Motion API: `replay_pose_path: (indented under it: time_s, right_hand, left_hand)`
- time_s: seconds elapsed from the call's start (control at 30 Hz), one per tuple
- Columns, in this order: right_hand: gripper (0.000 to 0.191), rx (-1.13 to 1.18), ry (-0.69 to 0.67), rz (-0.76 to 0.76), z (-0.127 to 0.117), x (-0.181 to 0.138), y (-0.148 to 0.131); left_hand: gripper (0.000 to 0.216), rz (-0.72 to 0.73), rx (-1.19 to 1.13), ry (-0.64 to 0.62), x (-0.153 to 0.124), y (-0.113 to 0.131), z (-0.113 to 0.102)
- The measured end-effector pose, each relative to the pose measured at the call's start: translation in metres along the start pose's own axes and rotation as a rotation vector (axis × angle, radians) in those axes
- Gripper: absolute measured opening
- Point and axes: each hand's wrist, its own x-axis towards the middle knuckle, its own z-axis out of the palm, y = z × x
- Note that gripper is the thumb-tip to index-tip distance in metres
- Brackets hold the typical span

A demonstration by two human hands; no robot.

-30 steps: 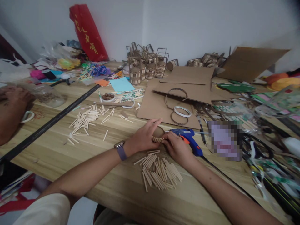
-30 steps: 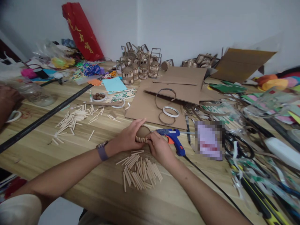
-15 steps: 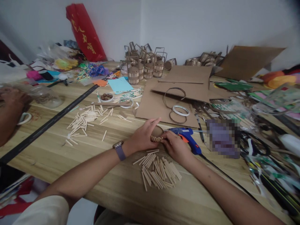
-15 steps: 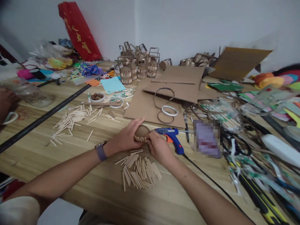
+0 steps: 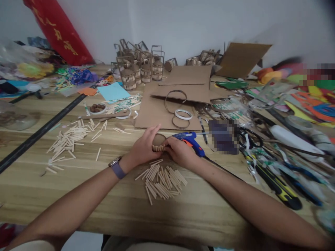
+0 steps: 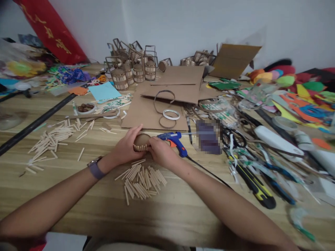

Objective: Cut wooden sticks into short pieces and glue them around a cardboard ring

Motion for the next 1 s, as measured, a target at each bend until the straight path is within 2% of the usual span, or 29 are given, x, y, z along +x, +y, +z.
replay_pose_path:
  time_s: [0.3, 0.7, 1.0]
  right_hand:
    - [0.012, -0.018, 0.001, 0.036, 0.001, -0.0001, -0.0031]
    - [0.011, 0.015, 0.0, -0.014, -0.0013, -0.0007, -0.0028]
    - [0.013, 0.069, 0.003, -0.05, -0.0062, -0.0031, -0.001]
  left_hand:
    - [0.094, -0.005, -0.003, 0.013, -0.0004, 0.0012, -0.0011]
    - [0.094, -0.02, -0.025, -0.01, 0.0, 0.0015, -0.0015]
    - [0.094, 0.02, -0.083, 0.006, -0.0017, -0.0008, -0.0001]
